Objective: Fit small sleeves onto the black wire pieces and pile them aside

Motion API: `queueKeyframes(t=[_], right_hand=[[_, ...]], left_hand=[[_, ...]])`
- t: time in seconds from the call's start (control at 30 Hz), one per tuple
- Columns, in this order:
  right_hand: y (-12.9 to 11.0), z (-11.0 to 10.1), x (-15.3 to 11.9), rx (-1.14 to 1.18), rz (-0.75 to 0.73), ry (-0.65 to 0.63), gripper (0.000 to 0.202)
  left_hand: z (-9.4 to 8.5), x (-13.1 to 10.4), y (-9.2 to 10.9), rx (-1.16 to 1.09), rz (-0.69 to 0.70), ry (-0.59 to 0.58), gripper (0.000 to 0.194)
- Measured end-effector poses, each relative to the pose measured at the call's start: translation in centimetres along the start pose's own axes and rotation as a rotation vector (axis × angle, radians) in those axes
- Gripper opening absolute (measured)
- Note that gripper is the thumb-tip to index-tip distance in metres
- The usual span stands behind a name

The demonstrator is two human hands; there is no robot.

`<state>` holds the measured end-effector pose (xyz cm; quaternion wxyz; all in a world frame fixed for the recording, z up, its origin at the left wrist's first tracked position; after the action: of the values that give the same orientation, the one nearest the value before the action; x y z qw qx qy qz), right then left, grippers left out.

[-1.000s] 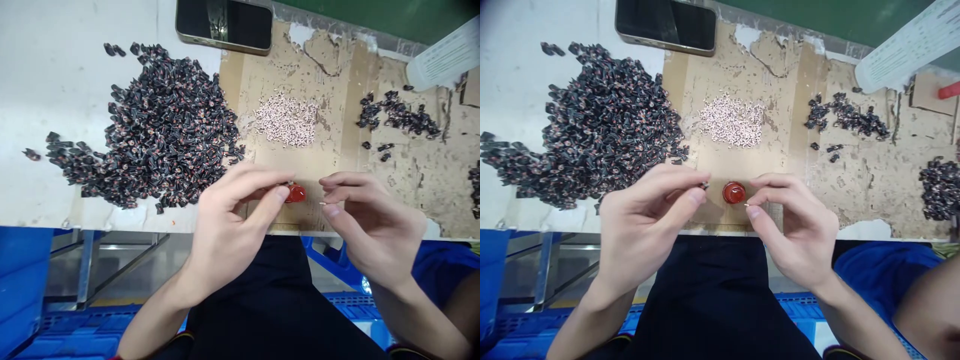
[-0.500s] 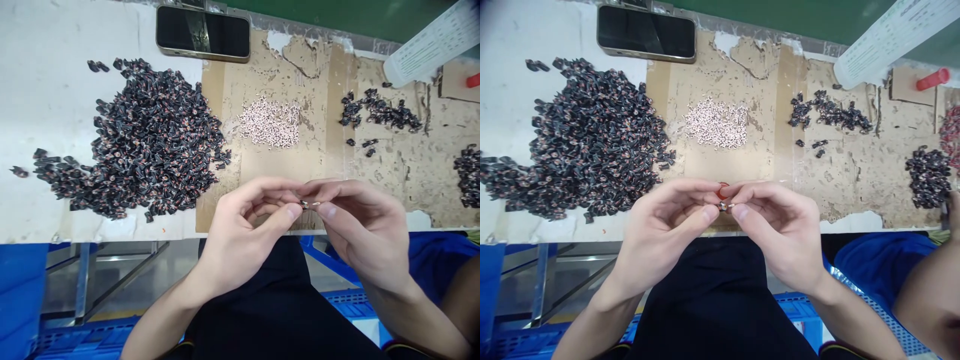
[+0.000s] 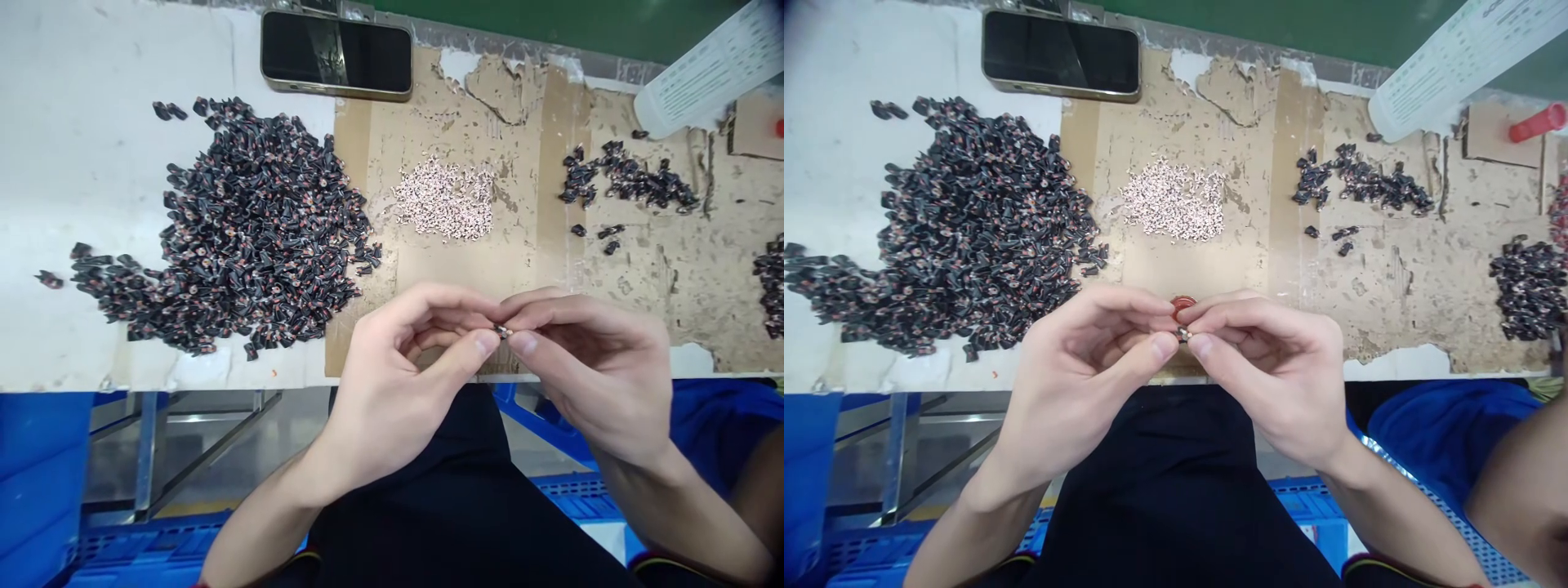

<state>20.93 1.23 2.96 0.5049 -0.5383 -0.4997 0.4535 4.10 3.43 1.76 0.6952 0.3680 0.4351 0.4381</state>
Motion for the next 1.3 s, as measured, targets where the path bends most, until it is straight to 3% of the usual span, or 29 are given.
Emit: queueKeyframes(t=[0.17, 0.37, 0.5, 0.6, 0.7, 0.77, 0.8, 0.87, 0.97, 1.03, 1.1, 1.2, 1.3], right_hand=[[0.2, -0.2, -0.2, -0.009, -0.045, 0.069, 0.028], [0.2, -0.8, -0.3, -0.128, -0.161, 0.057, 0.035], [0.4, -1.4, -1.0, -0.238, -0.182, 0.166, 0.031], [1.2, -2.4, -0.8, -0.233, -0.114, 0.264, 0.019], [2.7, -5.0, 0.7, -0.258, -0.031, 0.375, 0.009], [3.7, -7.6, 2.2, -0.45, -0.063, 0.453, 0.011], [4.1, -9.0, 3.0, -0.59, -0.095, 0.466, 0.013], [4.8, -11.3, 4.4, -0.812, -0.185, 0.453, 0.012], [5.3, -13.5, 5.6, -0.903, -0.261, 0.426, 0.017], [4.9, -13.0, 6.0, -0.907, -0.304, 0.407, 0.02], [4.2, -10.9, 6.6, -0.896, -0.367, 0.36, 0.019], [3.4, -5.6, 8.1, -0.876, -0.452, 0.194, 0.013], [3.1, -0.6, 10.0, -0.965, -0.523, -0.013, 0.021]], left_hand=[[0.1, 0.2, 0.0, -0.059, -0.043, 0.023, 0.017], [0.4, 0.5, 0.0, -0.046, -0.04, 0.031, 0.014], [1.5, 0.6, -0.8, -0.084, -0.132, 0.029, 0.033], [2.0, 1.4, -1.2, -0.063, -0.159, -0.053, 0.048], [-0.2, 3.1, 0.2, 0.331, 0.136, -0.012, 0.049], [-3.0, 4.3, 2.0, 0.798, 0.459, 0.216, 0.032], [-4.4, 4.9, 2.5, 1.002, 0.538, 0.309, 0.03], [-6.6, 6.4, 2.8, 1.271, 0.528, 0.291, 0.032], [-8.5, 7.8, 2.8, 1.278, 0.523, 0.209, 0.022], [-8.8, 8.0, 2.8, 1.232, 0.526, 0.185, 0.019], [-8.8, 7.8, 3.0, 1.184, 0.522, 0.18, 0.017], [-8.7, 7.1, 3.6, 1.127, 0.52, 0.202, 0.013], [-8.8, 6.0, 4.2, 0.959, 0.487, 0.286, 0.01]])
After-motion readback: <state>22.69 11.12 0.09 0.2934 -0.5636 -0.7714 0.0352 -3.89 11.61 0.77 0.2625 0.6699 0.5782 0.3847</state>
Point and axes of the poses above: each hand's wrist, its own x-axis towards the middle knuckle, its own z-axis out of the palm, y = z × x, the point moved 4 cm from there along x, towards the middle knuckle, and after that the axes turned 3 degrees about y, right-handed, at the moved point
